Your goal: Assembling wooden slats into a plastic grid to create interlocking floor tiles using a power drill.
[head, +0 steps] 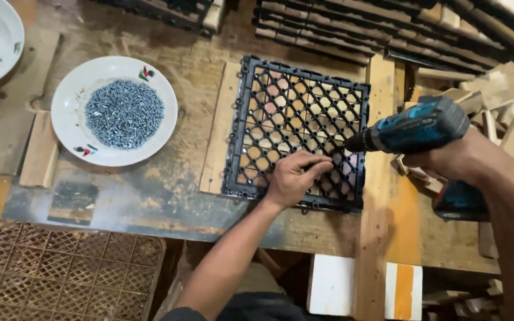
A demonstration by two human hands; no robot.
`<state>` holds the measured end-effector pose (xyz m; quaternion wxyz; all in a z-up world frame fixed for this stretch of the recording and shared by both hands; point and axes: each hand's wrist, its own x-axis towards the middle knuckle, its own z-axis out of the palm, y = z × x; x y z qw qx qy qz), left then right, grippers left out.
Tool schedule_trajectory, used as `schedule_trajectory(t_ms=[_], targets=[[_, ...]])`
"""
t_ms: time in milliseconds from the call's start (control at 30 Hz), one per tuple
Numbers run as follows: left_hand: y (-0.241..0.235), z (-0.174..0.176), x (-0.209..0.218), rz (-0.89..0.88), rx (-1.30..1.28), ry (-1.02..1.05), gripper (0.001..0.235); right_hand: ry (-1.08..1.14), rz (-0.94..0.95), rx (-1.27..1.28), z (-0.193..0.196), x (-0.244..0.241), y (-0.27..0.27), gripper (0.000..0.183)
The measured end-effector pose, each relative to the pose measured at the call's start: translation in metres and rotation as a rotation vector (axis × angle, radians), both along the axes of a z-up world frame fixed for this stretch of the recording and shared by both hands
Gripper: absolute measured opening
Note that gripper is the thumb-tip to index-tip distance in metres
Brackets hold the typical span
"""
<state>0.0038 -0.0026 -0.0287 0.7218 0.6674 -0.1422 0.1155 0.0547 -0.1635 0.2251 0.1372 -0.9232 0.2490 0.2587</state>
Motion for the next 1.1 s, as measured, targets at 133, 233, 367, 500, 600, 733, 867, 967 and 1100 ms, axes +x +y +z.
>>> schedule_trajectory(t_ms=[133, 233, 367, 500, 600, 733, 867, 967, 1100], targets=[[-0.001, 0.005, -0.001, 0.015, -0.020, 0.032, 0.017, 0.050, 0.019, -0.060, -0.016, 0.008, -0.018, 0.025], [0.002, 0.007, -0.001, 0.020, -0.020, 0.032, 0.019, -0.011, 0.092, -0.048, -0.036, 0.012, -0.033, 0.023], [0.000, 0.009, -0.003, 0.044, -0.032, 0.057, 0.017, -0.038, 0.228, -0.065, -0.026, -0.017, -0.018, 0.047], [-0.002, -0.014, 0.005, 0.070, 0.096, 0.058, 0.029, -0.084, 0.210, -0.034, -0.018, -0.041, -0.006, 0.039], [-0.002, -0.008, 0.003, 0.098, 0.104, 0.086, 0.037, -0.169, 0.050, 0.038, -0.010, -0.063, -0.002, 0.054], [0.004, 0.020, -0.001, 0.121, 0.087, 0.103, 0.036, -0.309, -0.055, 0.129, -0.016, -0.097, -0.016, 0.069], [0.003, 0.026, -0.001, 0.023, -0.231, 0.491, 0.029, -0.467, -0.124, 0.385, -0.044, -0.127, -0.035, 0.058], [0.000, 0.007, 0.006, -0.037, -0.630, 0.495, 0.021, -0.520, -0.075, 0.496, -0.052, -0.130, -0.033, 0.054], [0.004, 0.002, 0.002, -0.108, -0.791, 0.552, 0.019, -0.669, 0.112, 0.549, -0.073, -0.132, -0.037, 0.055]])
